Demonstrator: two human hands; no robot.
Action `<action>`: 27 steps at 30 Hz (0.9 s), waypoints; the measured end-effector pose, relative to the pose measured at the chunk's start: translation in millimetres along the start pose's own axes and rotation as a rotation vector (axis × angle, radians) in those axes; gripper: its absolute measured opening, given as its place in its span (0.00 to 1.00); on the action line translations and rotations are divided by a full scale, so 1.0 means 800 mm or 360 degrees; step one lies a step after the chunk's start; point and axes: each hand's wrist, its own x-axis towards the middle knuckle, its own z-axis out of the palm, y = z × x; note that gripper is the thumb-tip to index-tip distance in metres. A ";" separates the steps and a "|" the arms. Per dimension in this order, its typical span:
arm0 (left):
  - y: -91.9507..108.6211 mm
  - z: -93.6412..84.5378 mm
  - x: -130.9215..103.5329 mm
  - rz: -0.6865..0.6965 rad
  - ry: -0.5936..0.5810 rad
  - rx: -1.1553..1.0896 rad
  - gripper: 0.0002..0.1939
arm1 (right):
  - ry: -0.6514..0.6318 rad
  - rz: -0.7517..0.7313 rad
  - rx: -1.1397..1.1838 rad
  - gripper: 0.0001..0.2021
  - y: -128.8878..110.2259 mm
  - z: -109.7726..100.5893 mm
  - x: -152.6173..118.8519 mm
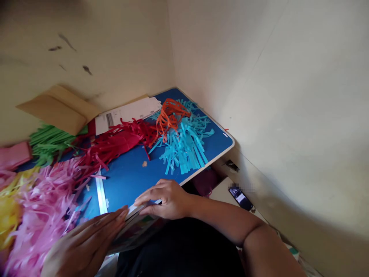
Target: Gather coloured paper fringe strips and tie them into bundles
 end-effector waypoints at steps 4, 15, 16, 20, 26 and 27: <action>0.001 -0.001 -0.002 -0.0162 0.0000 -0.0093 0.15 | -0.0111 0.0144 -0.0134 0.17 -0.002 -0.002 -0.004; 0.006 -0.004 -0.003 0.0047 -0.0070 -0.0004 0.16 | -0.0141 -0.0078 -0.0035 0.06 0.003 -0.003 -0.007; 0.006 -0.003 -0.009 0.0054 -0.0090 0.0025 0.16 | -0.0146 -0.0068 -0.0034 0.06 0.003 -0.004 -0.008; 0.002 0.002 -0.038 0.0145 -0.0123 0.0141 0.19 | 0.0035 -0.0056 0.0084 0.06 0.003 -0.008 -0.009; 0.005 0.009 -0.032 -0.0261 0.0168 -0.0062 0.11 | 0.0095 0.0080 0.0184 0.06 -0.001 -0.016 -0.004; 0.007 0.009 -0.028 -0.0371 0.0220 -0.0097 0.11 | 0.0060 0.0083 0.0225 0.07 -0.002 -0.022 0.001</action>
